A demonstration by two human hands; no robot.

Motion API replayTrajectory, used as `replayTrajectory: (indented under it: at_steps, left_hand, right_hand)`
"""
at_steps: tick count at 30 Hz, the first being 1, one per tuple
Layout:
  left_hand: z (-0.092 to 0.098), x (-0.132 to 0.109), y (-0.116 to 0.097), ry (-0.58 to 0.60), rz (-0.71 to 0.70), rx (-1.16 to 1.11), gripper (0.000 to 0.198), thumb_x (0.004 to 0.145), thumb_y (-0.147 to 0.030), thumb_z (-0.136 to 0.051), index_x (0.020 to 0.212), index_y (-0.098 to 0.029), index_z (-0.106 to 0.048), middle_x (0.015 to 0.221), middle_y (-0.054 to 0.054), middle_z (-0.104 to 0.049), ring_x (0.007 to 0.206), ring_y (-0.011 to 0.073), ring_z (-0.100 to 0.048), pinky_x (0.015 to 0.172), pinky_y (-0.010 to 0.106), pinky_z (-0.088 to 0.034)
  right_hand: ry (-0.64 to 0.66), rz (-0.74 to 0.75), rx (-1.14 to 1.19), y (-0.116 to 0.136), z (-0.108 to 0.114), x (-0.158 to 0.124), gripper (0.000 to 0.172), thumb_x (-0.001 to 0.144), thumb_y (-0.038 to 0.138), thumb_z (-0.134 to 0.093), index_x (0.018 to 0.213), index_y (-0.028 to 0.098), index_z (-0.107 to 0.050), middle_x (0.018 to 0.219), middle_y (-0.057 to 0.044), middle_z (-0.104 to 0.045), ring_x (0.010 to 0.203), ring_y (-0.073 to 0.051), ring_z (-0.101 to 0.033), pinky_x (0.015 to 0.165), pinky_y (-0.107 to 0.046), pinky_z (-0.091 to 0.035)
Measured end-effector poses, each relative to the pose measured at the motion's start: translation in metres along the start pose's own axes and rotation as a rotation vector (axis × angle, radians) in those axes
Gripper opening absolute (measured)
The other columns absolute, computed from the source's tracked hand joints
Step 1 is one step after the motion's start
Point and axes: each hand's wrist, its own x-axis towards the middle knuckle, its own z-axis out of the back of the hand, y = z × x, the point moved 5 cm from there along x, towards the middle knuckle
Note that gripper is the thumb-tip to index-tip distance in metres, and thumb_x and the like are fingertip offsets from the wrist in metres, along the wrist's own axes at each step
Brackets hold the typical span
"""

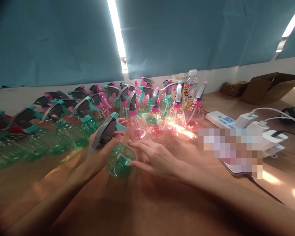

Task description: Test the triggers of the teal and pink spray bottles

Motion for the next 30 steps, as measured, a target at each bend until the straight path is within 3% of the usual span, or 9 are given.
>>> replayTrajectory:
  at_steps: [5, 9, 13, 16, 18, 21, 26, 30]
  left_hand:
    - [0.000, 0.001, -0.001, -0.018, 0.031, 0.101, 0.019, 0.083, -0.024, -0.059, 0.101, -0.019, -0.062, 0.088, 0.002, -0.066, 0.090, 0.0195, -0.065, 0.076, 0.030, -0.052]
    - [0.006, -0.004, -0.003, 0.019, 0.050, 0.259, 0.027, 0.081, -0.033, -0.063, 0.104, -0.019, -0.062, 0.092, 0.003, -0.067, 0.081, 0.0198, -0.065, 0.072, 0.032, -0.052]
    - [0.017, -0.022, 0.004, 0.117, 0.041, 0.258, 0.048, 0.084, -0.046, -0.062, 0.125, -0.023, -0.053, 0.112, 0.006, -0.066, 0.104, 0.0248, -0.063, 0.092, 0.040, -0.050]
    - [0.034, -0.043, 0.023, 0.087, 0.088, 0.189, 0.064, 0.084, -0.050, -0.062, 0.138, -0.023, -0.041, 0.137, 0.011, -0.055, 0.124, 0.0285, -0.054, 0.106, 0.046, -0.043]
    - [0.049, -0.060, 0.035, -0.001, 0.101, 0.214, 0.055, 0.088, -0.046, -0.060, 0.136, -0.023, -0.043, 0.139, 0.011, -0.053, 0.128, 0.0284, -0.051, 0.106, 0.048, -0.042]
    - [0.066, -0.080, 0.049, -0.098, 0.128, 0.244, 0.032, 0.092, -0.040, -0.056, 0.118, -0.023, -0.055, 0.123, 0.008, -0.061, 0.111, 0.0252, -0.061, 0.097, 0.045, -0.050]
    - [0.070, -0.092, 0.052, -0.021, 0.014, 0.332, 0.017, 0.093, -0.030, -0.052, 0.106, -0.021, -0.058, 0.107, 0.005, -0.065, 0.099, 0.0218, -0.064, 0.089, 0.040, -0.053]
    - [0.064, -0.092, 0.055, 0.072, 0.014, 0.387, 0.016, 0.094, -0.027, -0.050, 0.107, -0.023, -0.058, 0.109, 0.004, -0.063, 0.102, 0.0207, -0.062, 0.090, 0.040, -0.052]
  right_hand:
    - [0.074, -0.083, -0.065, 0.017, -0.011, 0.014, 0.074, 0.079, 0.049, -0.075, 0.137, 0.017, -0.043, 0.132, -0.018, -0.059, 0.122, -0.034, -0.056, 0.099, -0.054, -0.048]
    - [0.019, -0.153, -0.089, 0.026, -0.017, 0.023, 0.064, 0.080, 0.052, -0.073, 0.129, 0.019, -0.048, 0.121, -0.015, -0.064, 0.113, -0.033, -0.060, 0.092, -0.052, -0.050]
    - [0.004, -0.170, -0.137, 0.030, -0.023, 0.032, 0.059, 0.084, 0.050, -0.068, 0.130, 0.019, -0.047, 0.124, -0.014, -0.062, 0.116, -0.033, -0.058, 0.094, -0.051, -0.048]
    - [0.019, -0.194, -0.159, 0.027, -0.025, 0.044, 0.057, 0.088, 0.047, -0.064, 0.133, 0.018, -0.045, 0.127, -0.014, -0.060, 0.116, -0.031, -0.058, 0.092, -0.048, -0.048]
    - [0.006, -0.218, -0.203, 0.023, -0.025, 0.056, 0.057, 0.086, 0.046, -0.066, 0.130, 0.016, -0.048, 0.126, -0.015, -0.059, 0.117, -0.031, -0.057, 0.091, -0.046, -0.049]
    - [0.007, -0.240, -0.294, 0.017, -0.027, 0.077, 0.055, 0.082, 0.045, -0.071, 0.125, 0.016, -0.052, 0.123, -0.015, -0.061, 0.116, -0.030, -0.056, 0.091, -0.043, -0.047]
    - [0.059, -0.343, -0.459, 0.003, -0.034, 0.108, 0.042, 0.084, 0.050, -0.067, 0.107, 0.016, -0.058, 0.110, -0.013, -0.066, 0.106, -0.031, -0.059, 0.081, -0.039, -0.047]
    - [0.088, -0.429, -0.507, -0.007, -0.036, 0.123, 0.042, 0.085, 0.048, -0.066, 0.108, 0.015, -0.057, 0.112, -0.014, -0.067, 0.101, -0.032, -0.062, 0.074, -0.038, -0.046]
